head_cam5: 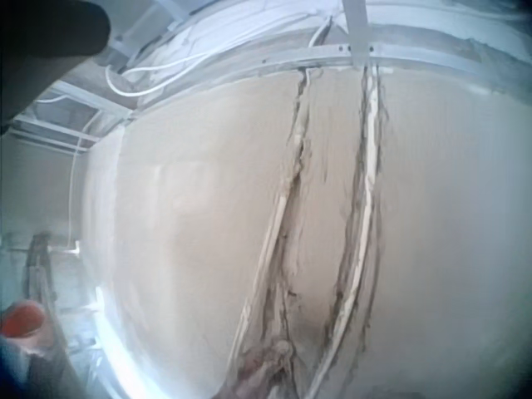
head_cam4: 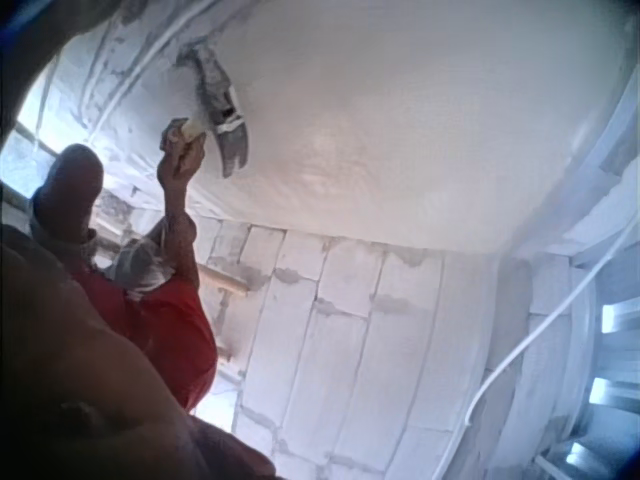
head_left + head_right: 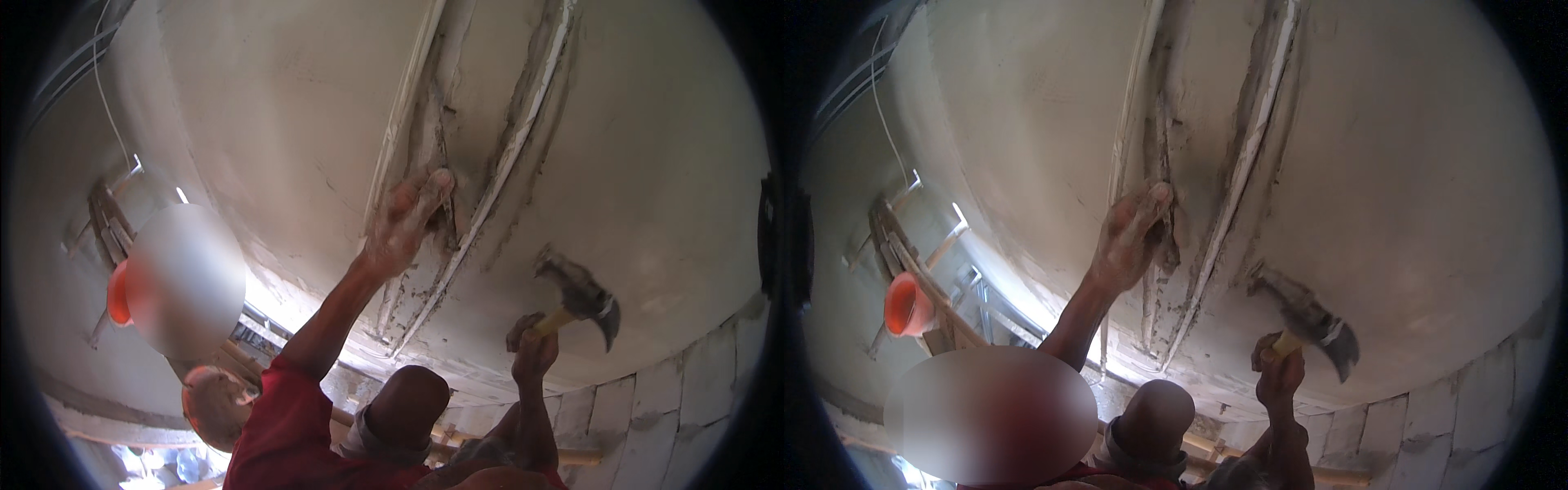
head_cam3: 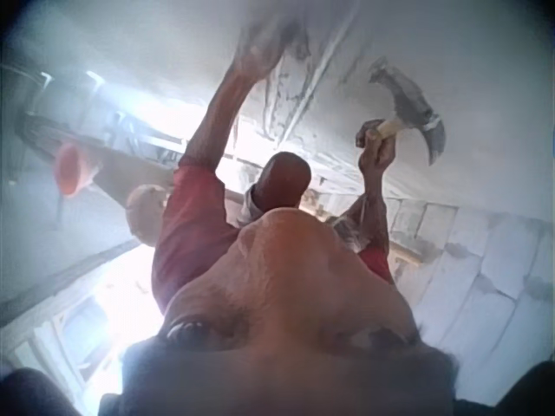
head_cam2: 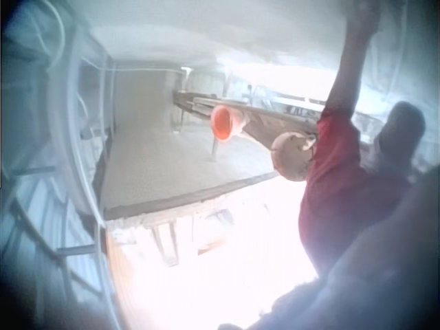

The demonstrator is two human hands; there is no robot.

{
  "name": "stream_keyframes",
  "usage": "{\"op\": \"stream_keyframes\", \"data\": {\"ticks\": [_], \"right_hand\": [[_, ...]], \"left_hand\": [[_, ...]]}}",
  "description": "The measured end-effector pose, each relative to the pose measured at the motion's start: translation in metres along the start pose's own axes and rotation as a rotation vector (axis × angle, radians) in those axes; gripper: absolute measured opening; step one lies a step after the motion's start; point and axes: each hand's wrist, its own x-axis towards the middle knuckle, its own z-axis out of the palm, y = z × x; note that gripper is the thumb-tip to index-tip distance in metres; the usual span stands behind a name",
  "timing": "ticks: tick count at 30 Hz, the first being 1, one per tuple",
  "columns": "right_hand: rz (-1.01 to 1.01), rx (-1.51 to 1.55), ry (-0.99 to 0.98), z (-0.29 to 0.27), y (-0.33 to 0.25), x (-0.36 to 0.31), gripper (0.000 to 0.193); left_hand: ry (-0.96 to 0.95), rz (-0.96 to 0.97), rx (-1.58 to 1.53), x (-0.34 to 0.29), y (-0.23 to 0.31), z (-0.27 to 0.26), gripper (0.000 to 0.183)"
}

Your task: The person uses a hammer and nail to secure white electrical conduits to the ceiling. They repeatedly position the nail, strike it with the hammer, and adjust the conduit alignment while standing on a wooden scaffold.

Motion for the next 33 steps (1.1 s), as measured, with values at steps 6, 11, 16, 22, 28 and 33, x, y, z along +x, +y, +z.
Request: {"op": "stream_keyframes", "data": {"ticks": [6,11,16,22,28,33], "right_hand": [[-0.102,0.081,-0.041,0.014,-0.013,0.058,0.031],[-0.087,0.060,-0.076,0.013,-0.018,0.082,0.029],[-0.070,0.054,-0.075,0.010,-0.010,0.079,0.030],[-0.026,-0.038,-0.041,-0.001,-0.010,0.051,0.032],[0.053,-0.135,-0.099,-0.012,-0.038,0.032,0.032],[0.031,-0.216,-0.169,-0.013,-0.059,0.032,0.028]], "left_hand": [[0.032,0.000,-0.075,-0.006,0.009,-0.006,0.030],[0.146,0.186,0.273,-0.002,-0.034,-0.016,0.030],[0.364,0.420,0.577,0.018,-0.040,-0.017,0.032],[0.215,0.247,0.511,0.004,-0.016,-0.013,0.035],[-0.069,-0.160,-0.262,-0.025,0.014,-0.011,0.028],[0.086,0.125,0.075,-0.038,0.009,-0.014,0.027]]}}
